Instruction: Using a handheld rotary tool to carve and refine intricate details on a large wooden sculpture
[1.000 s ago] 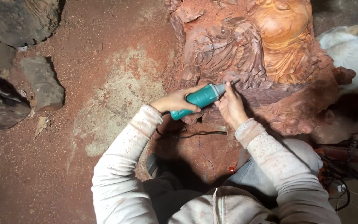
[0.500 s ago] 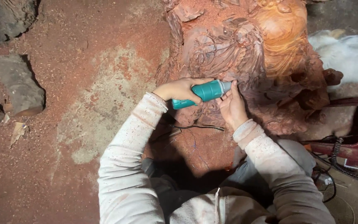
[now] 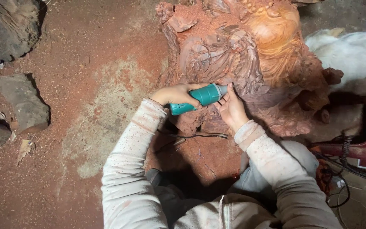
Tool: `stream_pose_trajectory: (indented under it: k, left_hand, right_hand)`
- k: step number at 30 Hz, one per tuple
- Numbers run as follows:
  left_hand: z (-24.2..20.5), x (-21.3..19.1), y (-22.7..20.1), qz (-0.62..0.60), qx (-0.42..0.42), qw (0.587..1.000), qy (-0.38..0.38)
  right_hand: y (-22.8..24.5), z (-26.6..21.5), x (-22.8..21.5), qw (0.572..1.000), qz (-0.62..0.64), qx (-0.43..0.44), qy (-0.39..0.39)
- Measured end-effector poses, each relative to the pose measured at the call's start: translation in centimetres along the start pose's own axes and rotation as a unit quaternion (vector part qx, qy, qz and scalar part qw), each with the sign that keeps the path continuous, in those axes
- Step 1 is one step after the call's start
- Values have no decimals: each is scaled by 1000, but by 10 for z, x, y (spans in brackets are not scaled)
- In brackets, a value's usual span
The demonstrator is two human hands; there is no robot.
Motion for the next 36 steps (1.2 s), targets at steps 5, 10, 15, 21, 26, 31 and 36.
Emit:
stream_pose_trajectory:
  k: [5, 10, 15, 21, 26, 31, 36]
  left_hand:
    - [-3, -1, -6, -11, 0, 1000, 12]
    - [-5, 1, -10, -14, 3, 1000, 18]
    - [-6, 1, -8, -1, -9, 1000, 6]
    - [-6, 5, -9, -27, 3, 1000, 8]
    - [-7, 4, -10, -27, 4, 1000, 11]
    - [-11, 1, -13, -30, -3, 1000, 6]
    - [-9, 4, -6, -51, 12, 999, 5]
  right_hand:
    - [-2, 4, -6, 1000, 11, 5, -2]
    - [5, -7, -2, 1000, 18, -4, -3]
    - [-6, 10, -15, 1000, 5, -20, -3]
    - [-14, 22, -26, 999, -14, -26, -12]
    - [-15, 24, -25, 999, -22, -22, -14]
    - [-9, 19, -17, 999, -32, -13, -16]
    - [-7, 12, -10, 999, -43, -3, -19]
Point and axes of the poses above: each hand's wrist, its own z-axis towards the middle knuckle, its own x-axis out of the palm, y = z × x, the point moved 2 cm from there along z, towards the middle knuckle, and after that the axes turned 6 degrees about -z, right-handed, at the moved point
